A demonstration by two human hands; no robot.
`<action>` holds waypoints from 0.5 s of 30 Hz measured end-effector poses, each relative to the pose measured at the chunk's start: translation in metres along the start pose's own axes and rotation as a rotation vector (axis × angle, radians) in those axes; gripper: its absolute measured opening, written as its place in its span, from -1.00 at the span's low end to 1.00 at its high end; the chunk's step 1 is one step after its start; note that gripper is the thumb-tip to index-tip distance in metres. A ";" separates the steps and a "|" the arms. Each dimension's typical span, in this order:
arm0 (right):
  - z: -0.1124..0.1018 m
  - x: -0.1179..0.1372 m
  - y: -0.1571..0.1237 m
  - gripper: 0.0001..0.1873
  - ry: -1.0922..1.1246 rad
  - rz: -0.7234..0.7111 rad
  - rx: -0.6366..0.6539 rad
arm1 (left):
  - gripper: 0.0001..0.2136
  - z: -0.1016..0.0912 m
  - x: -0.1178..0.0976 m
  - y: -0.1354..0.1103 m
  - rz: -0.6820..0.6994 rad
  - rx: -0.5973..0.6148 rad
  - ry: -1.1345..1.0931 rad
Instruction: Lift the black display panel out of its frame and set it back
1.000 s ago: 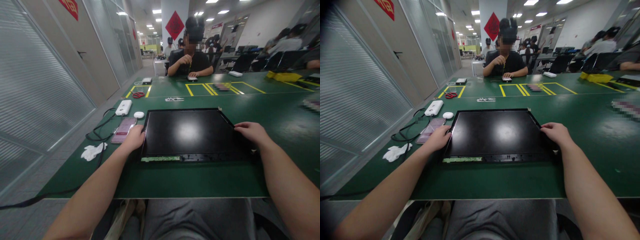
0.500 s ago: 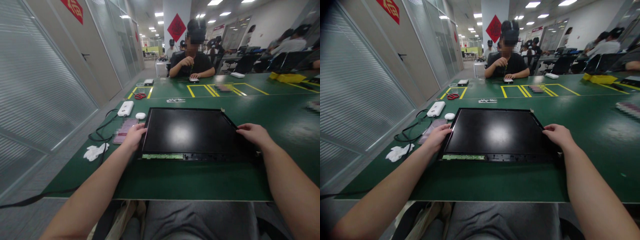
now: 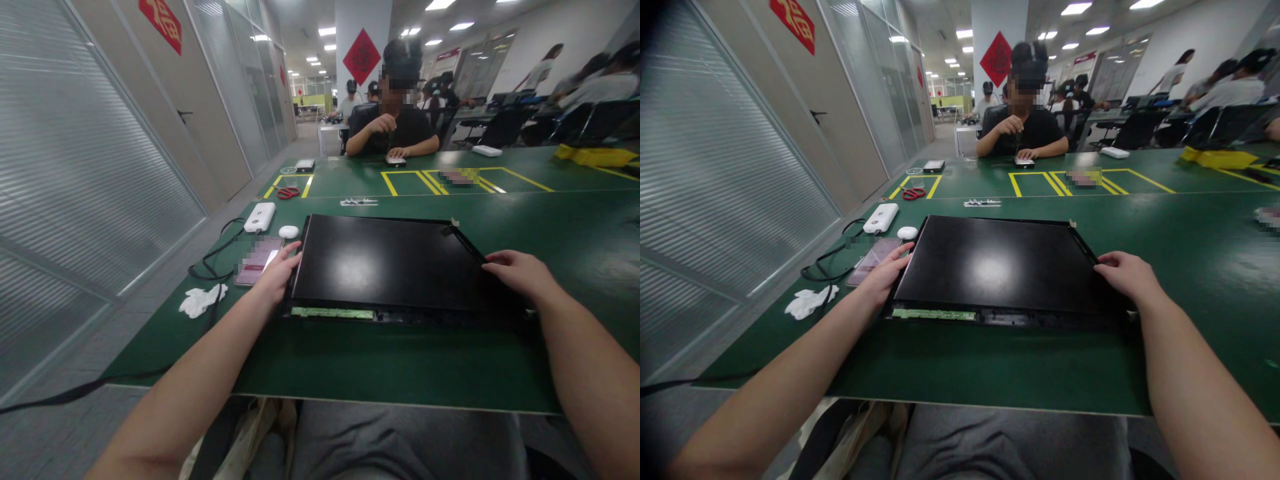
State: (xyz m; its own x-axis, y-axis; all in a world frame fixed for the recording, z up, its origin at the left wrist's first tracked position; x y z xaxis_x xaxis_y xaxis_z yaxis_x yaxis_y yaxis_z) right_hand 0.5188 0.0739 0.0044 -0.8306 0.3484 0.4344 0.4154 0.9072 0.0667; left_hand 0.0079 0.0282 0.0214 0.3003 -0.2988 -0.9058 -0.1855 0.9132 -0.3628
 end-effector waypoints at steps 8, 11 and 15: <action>0.000 0.001 0.001 -0.83 0.006 -0.010 0.002 | -0.50 0.001 0.000 -0.001 0.023 0.027 0.032; -0.001 0.002 0.000 -0.82 0.004 0.012 0.015 | -0.60 0.004 -0.001 -0.004 0.010 0.023 0.052; -0.001 0.004 -0.002 -0.81 0.002 0.019 0.024 | -0.63 0.007 -0.003 -0.006 0.003 0.017 0.018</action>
State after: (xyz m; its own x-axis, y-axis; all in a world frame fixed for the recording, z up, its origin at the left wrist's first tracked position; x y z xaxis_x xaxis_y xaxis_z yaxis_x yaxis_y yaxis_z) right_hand 0.5155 0.0730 0.0070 -0.8218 0.3655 0.4371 0.4223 0.9057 0.0366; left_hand 0.0146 0.0253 0.0274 0.2833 -0.3010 -0.9106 -0.1707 0.9185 -0.3568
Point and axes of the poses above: each hand's wrist, its own y-axis towards the middle knuckle, its own z-axis out of the palm, x = y × z, the point moved 4 cm from there along y, towards the middle knuckle
